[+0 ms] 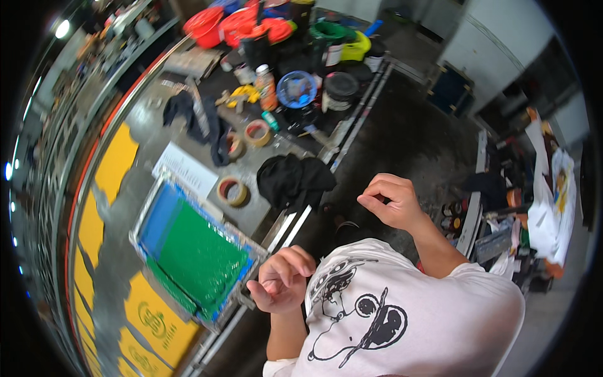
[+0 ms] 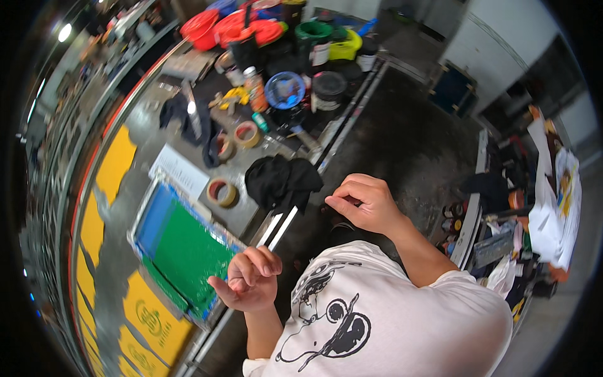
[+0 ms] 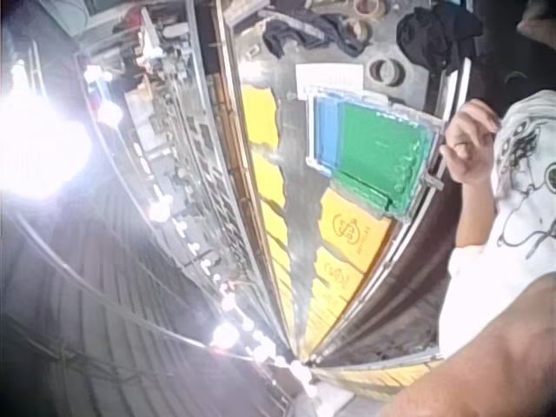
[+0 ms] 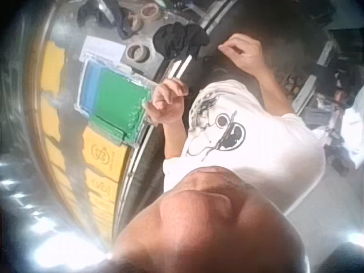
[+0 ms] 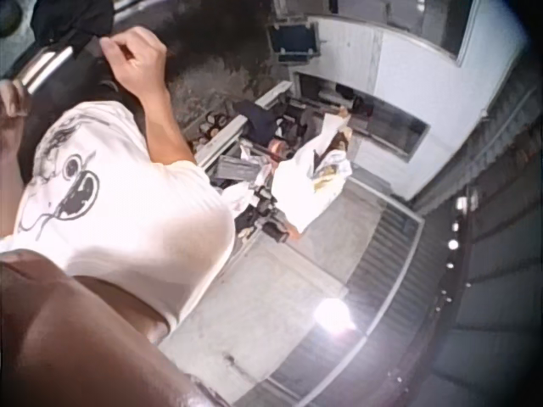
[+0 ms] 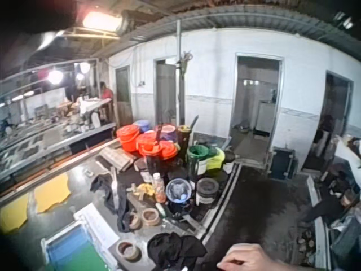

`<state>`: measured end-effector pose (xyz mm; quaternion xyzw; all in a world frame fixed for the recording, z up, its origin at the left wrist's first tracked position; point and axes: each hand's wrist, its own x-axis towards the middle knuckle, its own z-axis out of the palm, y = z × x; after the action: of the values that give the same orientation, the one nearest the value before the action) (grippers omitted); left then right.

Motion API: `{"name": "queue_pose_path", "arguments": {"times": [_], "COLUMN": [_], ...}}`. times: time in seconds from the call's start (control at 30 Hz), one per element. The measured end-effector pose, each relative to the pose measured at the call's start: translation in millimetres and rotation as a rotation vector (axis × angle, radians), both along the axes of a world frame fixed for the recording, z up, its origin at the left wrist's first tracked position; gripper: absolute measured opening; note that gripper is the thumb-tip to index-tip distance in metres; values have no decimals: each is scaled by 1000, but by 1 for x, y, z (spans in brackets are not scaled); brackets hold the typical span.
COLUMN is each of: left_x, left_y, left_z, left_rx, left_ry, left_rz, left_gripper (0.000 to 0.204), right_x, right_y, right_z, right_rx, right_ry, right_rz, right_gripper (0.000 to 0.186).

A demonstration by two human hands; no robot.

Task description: The person uses a squeegee to pull green ink across a screen printing frame, applying a logo onto yellow t-shirts arranged on a conveyor belt. The person then moves the frame to a table, pours more green ink from a container onto the screen, and adds a liquid from a bottle to the ink.

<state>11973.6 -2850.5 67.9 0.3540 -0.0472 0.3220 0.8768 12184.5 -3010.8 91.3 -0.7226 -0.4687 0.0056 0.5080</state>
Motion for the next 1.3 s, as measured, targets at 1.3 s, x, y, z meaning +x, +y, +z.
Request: {"name": "queue_pose_path", "arguments": {"times": [1.3], "left_x": [307], "left_y": [-113], "left_z": [-27], "left_rx": [-116], "left_ry": [920], "left_rz": [1419], "left_gripper": [40], "right_x": [770], "right_y": [207], "right_z": [-67], "right_rx": [-317], "right_ry": [-319], "right_rz": [234], "right_gripper": [35]}}
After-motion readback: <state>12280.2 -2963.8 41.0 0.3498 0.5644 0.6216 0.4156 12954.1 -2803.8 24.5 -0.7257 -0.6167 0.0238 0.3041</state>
